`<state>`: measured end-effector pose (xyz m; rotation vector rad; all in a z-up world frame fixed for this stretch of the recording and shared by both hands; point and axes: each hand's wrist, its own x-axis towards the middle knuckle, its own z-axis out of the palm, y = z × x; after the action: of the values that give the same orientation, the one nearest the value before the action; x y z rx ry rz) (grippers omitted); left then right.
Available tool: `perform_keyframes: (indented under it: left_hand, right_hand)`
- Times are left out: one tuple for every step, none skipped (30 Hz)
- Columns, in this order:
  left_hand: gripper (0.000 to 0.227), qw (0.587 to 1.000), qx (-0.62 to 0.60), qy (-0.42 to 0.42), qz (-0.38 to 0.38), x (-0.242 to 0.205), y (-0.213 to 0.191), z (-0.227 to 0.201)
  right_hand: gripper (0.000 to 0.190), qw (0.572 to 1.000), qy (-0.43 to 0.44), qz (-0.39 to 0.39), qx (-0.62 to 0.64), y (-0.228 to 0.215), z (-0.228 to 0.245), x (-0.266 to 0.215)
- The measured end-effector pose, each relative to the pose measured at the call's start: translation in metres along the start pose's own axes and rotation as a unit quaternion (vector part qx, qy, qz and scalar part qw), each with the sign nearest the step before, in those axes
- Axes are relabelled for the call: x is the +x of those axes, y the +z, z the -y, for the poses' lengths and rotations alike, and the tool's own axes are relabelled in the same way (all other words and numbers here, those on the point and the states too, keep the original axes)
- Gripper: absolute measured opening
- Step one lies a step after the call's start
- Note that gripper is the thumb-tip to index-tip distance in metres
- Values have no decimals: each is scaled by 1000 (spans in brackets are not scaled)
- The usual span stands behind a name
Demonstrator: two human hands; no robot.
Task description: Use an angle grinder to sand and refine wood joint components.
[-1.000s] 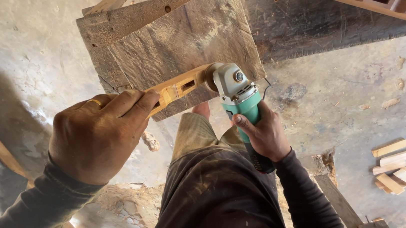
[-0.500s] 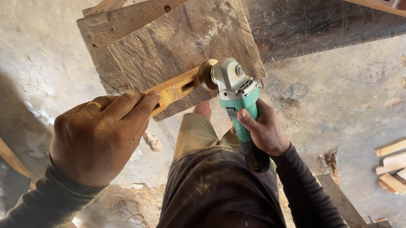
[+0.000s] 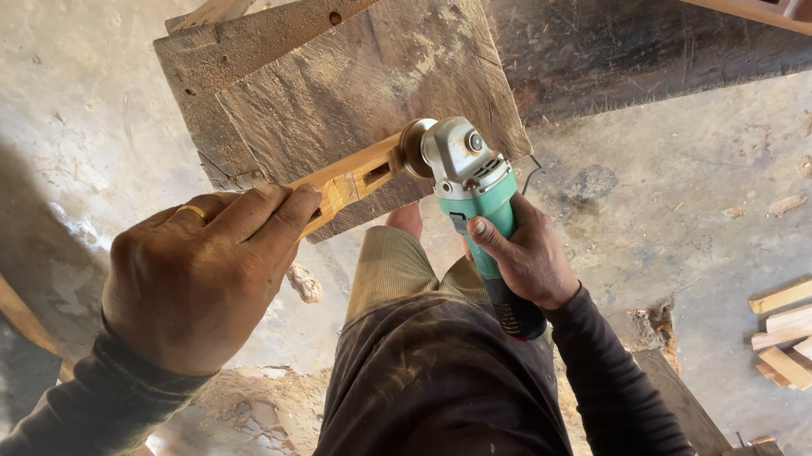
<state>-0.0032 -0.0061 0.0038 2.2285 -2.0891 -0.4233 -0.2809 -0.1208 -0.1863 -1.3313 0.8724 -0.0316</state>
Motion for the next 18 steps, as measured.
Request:
perform_keyframes:
  left_hand:
    - [38, 1000, 4, 2, -1, 0, 0, 0]
    - [38, 1000, 4, 2, -1, 0, 1, 1]
    - [38, 1000, 1, 1, -5, -1, 1, 1]
    - [37, 1000, -2, -1, -9, -1, 2, 2]
    - [37, 1000, -2, -1, -9, 0, 1, 1]
    - [38, 1000, -1, 0, -7, 0, 0, 0]
    - [38, 1000, 0, 0, -5, 1, -1, 0]
    - [38, 1000, 0, 1, -5, 1, -1, -1]
    - [38, 1000, 1, -1, -1, 1, -1, -1]
    - [38, 1000, 2, -2, 3, 1, -2, -2]
    - [38, 1000, 3, -2, 3, 1, -1, -1]
    - [38, 1000, 3, -2, 1, 1, 0, -1]
    - [38, 1000, 3, -1, 0, 0, 2, 0]
    - [38, 1000, 3, -1, 1, 0, 1, -1]
    - [38, 1000, 3, 2, -7, 0, 1, -1]
    - [38, 1000, 3, 6, -14, 0, 1, -1]
    - [38, 1000, 4, 6, -14, 0, 1, -1]
    - [39, 1000, 5, 8, -12, 0, 1, -1]
  right_hand:
    - [71, 999, -2, -18, -43, 0, 0, 0]
    - [71, 999, -2, -18, -43, 1, 3, -2]
    - [74, 997, -7, -33, -66, 1, 7, -3]
    - [76, 995, -11, -48, -90, 2, 10, -5]
    - [76, 995, -12, -48, -90, 2, 10, -6]
    - [78, 992, -13, -68, -109, 3, 9, -7]
    - [79, 988, -15, -88, -129, 3, 9, -8]
    - [79, 988, -14, -89, -129, 2, 9, -7]
    - [79, 991, -12, -75, -110, 1, 10, -6]
    - [80, 994, -10, -61, -91, 0, 11, -5]
    - [80, 994, -11, -61, -91, -2, 9, -3]
    - [80, 995, -26, -50, -77, -3, 7, -2]
    - [81, 997, -41, -39, -62, -4, 4, -2]
    - [81, 997, -40, -39, -61, -4, 3, -1]
    - [80, 998, -29, -24, -43, -4, 1, 0]
    - [79, 999, -18, -10, -25, -5, 0, 0]
    - [79, 999, -18, -10, -25, -4, 3, 1]
    - [80, 1000, -8, 5, 7, -4, 6, 1]
